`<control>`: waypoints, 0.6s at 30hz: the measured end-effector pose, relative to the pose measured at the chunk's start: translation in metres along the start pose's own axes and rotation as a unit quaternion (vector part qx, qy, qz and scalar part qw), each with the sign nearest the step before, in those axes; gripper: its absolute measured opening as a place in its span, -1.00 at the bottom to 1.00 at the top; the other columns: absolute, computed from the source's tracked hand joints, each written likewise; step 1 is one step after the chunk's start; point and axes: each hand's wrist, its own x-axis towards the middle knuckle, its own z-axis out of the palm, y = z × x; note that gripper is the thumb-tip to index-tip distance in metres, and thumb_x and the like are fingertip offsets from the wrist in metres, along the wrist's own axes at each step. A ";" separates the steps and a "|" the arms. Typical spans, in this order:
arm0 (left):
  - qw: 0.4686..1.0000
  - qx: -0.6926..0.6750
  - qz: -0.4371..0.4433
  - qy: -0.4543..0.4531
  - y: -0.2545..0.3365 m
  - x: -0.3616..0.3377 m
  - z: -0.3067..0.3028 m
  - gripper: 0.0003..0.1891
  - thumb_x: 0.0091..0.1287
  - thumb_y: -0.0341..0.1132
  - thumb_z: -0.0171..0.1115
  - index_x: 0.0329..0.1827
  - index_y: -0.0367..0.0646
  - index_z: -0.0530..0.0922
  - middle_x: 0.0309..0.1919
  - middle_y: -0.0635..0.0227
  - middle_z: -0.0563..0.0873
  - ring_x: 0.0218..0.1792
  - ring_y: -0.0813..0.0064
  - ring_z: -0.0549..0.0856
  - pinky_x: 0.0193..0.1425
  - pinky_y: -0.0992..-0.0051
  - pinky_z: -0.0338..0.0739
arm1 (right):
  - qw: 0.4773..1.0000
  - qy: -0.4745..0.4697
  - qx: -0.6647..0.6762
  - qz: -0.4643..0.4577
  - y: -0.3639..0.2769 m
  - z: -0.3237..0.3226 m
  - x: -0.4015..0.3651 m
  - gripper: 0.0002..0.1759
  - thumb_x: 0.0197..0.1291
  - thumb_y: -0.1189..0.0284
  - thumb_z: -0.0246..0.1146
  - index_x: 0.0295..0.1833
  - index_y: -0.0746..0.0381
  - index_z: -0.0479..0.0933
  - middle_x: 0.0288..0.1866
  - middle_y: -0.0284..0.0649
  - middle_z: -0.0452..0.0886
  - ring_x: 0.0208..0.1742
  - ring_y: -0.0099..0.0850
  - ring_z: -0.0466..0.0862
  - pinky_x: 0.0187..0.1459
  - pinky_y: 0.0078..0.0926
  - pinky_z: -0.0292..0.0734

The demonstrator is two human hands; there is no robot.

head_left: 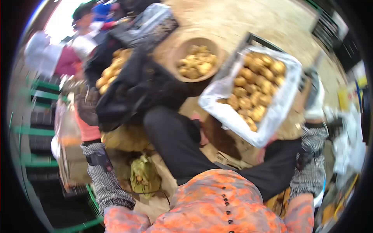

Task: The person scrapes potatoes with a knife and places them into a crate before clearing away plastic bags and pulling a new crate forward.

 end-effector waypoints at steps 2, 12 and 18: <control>0.987 0.064 -0.070 -0.131 -0.054 -0.009 0.122 -0.56 0.39 -0.30 0.02 0.31 -0.22 0.34 0.21 0.02 0.46 0.22 0.18 0.50 0.34 0.28 0.40 | 0.994 0.066 -0.084 -0.014 -0.018 0.046 -0.015 -0.66 0.37 0.15 0.07 -0.08 0.23 0.49 -0.34 -0.38 0.55 -0.45 -0.58 0.49 -0.38 -0.61 0.44; 0.430 0.497 -0.079 -0.749 -0.358 -0.125 0.372 -0.37 0.21 0.06 0.14 0.23 -0.21 0.42 0.12 0.00 0.58 0.15 0.08 0.56 0.23 0.22 0.42 | 0.985 0.088 -0.134 -0.061 -0.042 0.049 0.010 -0.54 0.36 0.07 0.08 -0.07 0.31 0.45 -0.35 -0.30 0.51 -0.45 -0.60 0.47 -0.38 -0.61 0.42; 0.225 0.553 -0.028 -0.802 -0.383 -0.172 0.391 -0.31 0.07 0.11 0.26 0.15 -0.22 0.45 0.06 0.06 0.64 0.13 0.20 0.59 0.17 0.27 0.45 | 0.976 0.136 -0.171 -0.001 -0.039 0.062 0.022 -0.55 0.39 0.09 0.05 -0.09 0.33 0.49 -0.41 -0.28 0.56 -0.50 -0.59 0.50 -0.40 -0.61 0.45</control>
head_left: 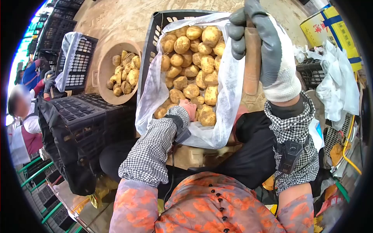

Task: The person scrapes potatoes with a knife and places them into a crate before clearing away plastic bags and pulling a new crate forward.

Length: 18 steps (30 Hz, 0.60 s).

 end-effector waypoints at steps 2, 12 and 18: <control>0.996 -0.060 0.057 0.028 -0.007 -0.002 -0.003 -0.31 0.01 0.00 0.35 0.15 -0.25 0.43 0.07 0.03 0.62 0.14 0.15 0.58 0.17 0.26 0.45 | 1.000 -0.018 0.005 -0.008 0.000 -0.001 0.002 -0.56 0.39 0.11 0.05 -0.11 0.33 0.49 -0.41 -0.28 0.56 -0.50 -0.58 0.50 -0.40 -0.60 0.45; 0.558 -0.745 0.252 0.263 -0.038 -0.169 -0.048 -0.37 0.08 -0.49 0.28 0.29 -0.25 0.33 0.13 0.32 0.51 0.14 0.53 0.50 0.23 0.52 0.41 | 0.994 -0.104 0.035 0.000 0.009 0.006 -0.026 -0.60 0.35 0.17 0.03 -0.13 0.35 0.46 -0.38 -0.28 0.51 -0.49 -0.56 0.49 -0.43 -0.61 0.47; 0.445 -0.760 0.310 0.356 -0.018 -0.235 -0.057 -0.30 0.04 -0.45 0.31 0.31 -0.26 0.27 0.16 0.27 0.48 0.17 0.47 0.50 0.25 0.46 0.41 | 0.950 -0.264 0.077 0.147 0.039 0.040 -0.083 -0.69 0.36 0.24 0.08 -0.06 0.29 0.45 -0.30 -0.30 0.55 -0.41 -0.60 0.53 -0.44 -0.63 0.48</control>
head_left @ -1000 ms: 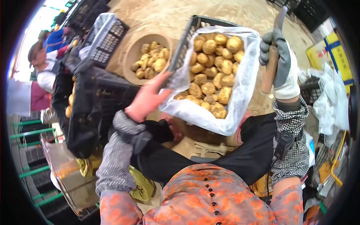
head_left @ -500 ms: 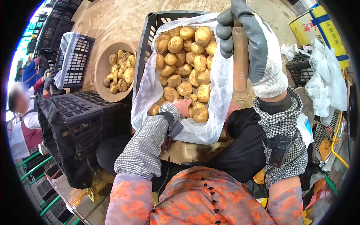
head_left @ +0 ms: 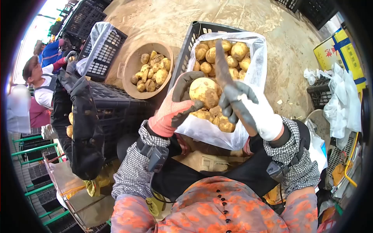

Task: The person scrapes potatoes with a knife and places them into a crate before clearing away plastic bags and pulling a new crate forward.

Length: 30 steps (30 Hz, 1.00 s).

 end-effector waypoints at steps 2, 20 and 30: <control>0.999 -0.036 0.018 0.023 -0.001 -0.004 0.007 -0.29 0.05 -0.51 0.28 0.34 -0.26 0.25 0.17 0.27 0.46 0.18 0.48 0.50 0.24 0.47 0.43 | 0.996 0.026 -0.001 0.084 -0.003 0.009 0.003 -0.65 0.35 0.18 0.13 -0.05 0.28 0.45 -0.35 -0.34 0.52 -0.42 -0.62 0.50 -0.46 -0.66 0.42; 0.995 0.038 0.040 0.089 -0.028 -0.021 -0.002 -0.29 0.11 -0.44 0.33 0.37 -0.21 0.27 0.16 0.27 0.50 0.14 0.51 0.48 0.24 0.51 0.40 | 0.988 0.133 -0.031 0.078 0.026 -0.029 0.020 -0.76 0.27 0.32 0.08 -0.01 0.16 0.39 -0.34 -0.29 0.51 -0.46 -0.45 0.57 -0.54 -0.52 0.52; 0.970 -0.105 0.148 0.164 -0.033 -0.169 -0.013 -0.33 0.26 -0.39 0.28 0.43 -0.17 0.22 0.25 0.36 0.45 0.25 0.56 0.41 0.31 0.53 0.33 | 0.979 0.147 -0.113 -0.082 0.055 -0.098 0.066 -0.77 0.38 0.18 0.02 -0.12 0.08 0.43 -0.45 -0.48 0.43 -0.58 -0.66 0.37 -0.58 -0.71 0.30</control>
